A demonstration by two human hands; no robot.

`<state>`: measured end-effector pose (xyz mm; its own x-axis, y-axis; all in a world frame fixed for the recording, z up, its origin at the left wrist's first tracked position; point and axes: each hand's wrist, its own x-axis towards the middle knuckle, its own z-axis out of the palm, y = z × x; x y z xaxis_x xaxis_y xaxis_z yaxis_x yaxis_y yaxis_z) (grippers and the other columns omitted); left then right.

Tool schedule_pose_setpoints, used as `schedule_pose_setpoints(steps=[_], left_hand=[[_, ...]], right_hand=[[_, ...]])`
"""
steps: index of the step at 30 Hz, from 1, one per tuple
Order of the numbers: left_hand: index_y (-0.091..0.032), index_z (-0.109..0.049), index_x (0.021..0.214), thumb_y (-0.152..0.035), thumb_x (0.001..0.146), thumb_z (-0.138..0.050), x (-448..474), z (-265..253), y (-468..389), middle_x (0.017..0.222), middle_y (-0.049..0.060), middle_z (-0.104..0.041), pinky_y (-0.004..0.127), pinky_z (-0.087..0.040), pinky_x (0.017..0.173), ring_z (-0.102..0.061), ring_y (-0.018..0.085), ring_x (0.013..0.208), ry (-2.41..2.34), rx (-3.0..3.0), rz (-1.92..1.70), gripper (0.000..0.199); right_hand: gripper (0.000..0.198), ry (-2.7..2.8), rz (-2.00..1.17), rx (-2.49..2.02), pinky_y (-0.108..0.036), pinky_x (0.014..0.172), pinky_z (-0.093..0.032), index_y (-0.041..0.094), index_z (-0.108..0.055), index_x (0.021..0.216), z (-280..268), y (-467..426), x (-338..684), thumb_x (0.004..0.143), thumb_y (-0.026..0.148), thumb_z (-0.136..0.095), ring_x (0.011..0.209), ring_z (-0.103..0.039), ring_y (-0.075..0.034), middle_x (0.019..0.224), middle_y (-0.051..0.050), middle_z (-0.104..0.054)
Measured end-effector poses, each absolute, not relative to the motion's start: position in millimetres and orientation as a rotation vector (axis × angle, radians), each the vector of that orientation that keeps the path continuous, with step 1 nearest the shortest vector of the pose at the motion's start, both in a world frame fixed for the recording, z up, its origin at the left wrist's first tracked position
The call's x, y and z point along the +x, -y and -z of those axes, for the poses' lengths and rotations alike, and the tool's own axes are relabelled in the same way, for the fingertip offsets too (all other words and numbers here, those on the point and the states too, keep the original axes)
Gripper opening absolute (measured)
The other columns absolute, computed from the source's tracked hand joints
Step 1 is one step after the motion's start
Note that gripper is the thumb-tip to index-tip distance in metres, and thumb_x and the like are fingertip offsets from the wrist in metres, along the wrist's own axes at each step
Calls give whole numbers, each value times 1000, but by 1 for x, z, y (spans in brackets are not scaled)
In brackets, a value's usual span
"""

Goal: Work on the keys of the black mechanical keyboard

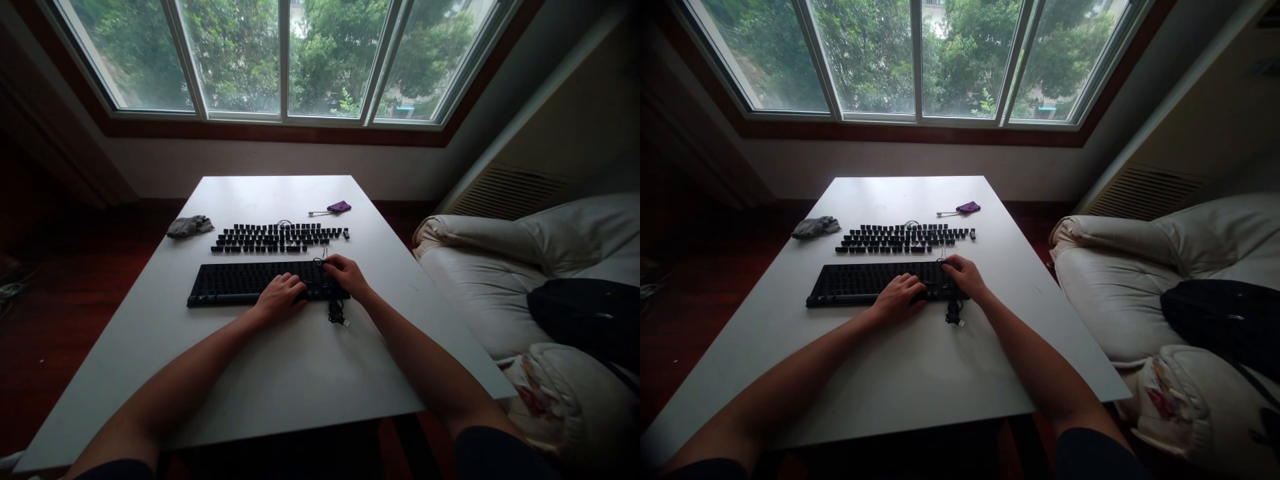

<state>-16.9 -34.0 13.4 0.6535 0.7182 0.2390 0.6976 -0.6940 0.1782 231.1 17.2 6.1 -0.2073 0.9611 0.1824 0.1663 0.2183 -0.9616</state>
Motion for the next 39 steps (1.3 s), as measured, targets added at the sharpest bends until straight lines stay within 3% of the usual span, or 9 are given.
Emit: schedule_pose_setpoints(steps=[5,12,19,31,39], left_hand=[[-23,-61,111,-41,93,-60,-16,-14,34,107,7,-61,40,-44,89,-53,25,102,-1198,2791,-451,25],[-23,-61,112,-41,93,-60,-16,-12,34,108,8,-61,41,-43,91,-53,25,103,-1199,2782,-457,25],[-23,-61,112,-40,94,-59,-16,-13,35,108,7,-61,41,-44,90,-53,25,103,-1196,2788,-457,25],[-23,-61,112,-41,94,-59,-15,-12,35,108,8,-61,42,-44,89,-53,26,103,-1200,2796,-456,26],[-24,-62,111,-41,93,-59,-15,-12,35,108,8,-61,41,-44,89,-53,26,103,-1206,2788,-456,25]], right_hand=[[27,1712,-1080,-1067,-31,67,-47,23,-67,95,-17,-11,237,84,47,-69,69,-59,-17,76,1,-66],[20,1863,-809,-1182,-31,64,-46,24,-66,91,-34,0,240,87,43,-65,63,-58,-17,70,1,-65],[22,1764,-1019,-1138,-34,68,-52,24,-65,94,-26,-5,239,87,45,-65,69,-67,-21,74,0,-70],[9,2203,-770,-1056,-28,61,-41,23,-67,88,-45,5,246,86,32,-64,62,-53,-15,70,1,-63],[15,2222,-698,-1028,-30,67,-45,24,-71,96,-46,4,250,86,34,-65,69,-58,-18,81,-3,-68]])
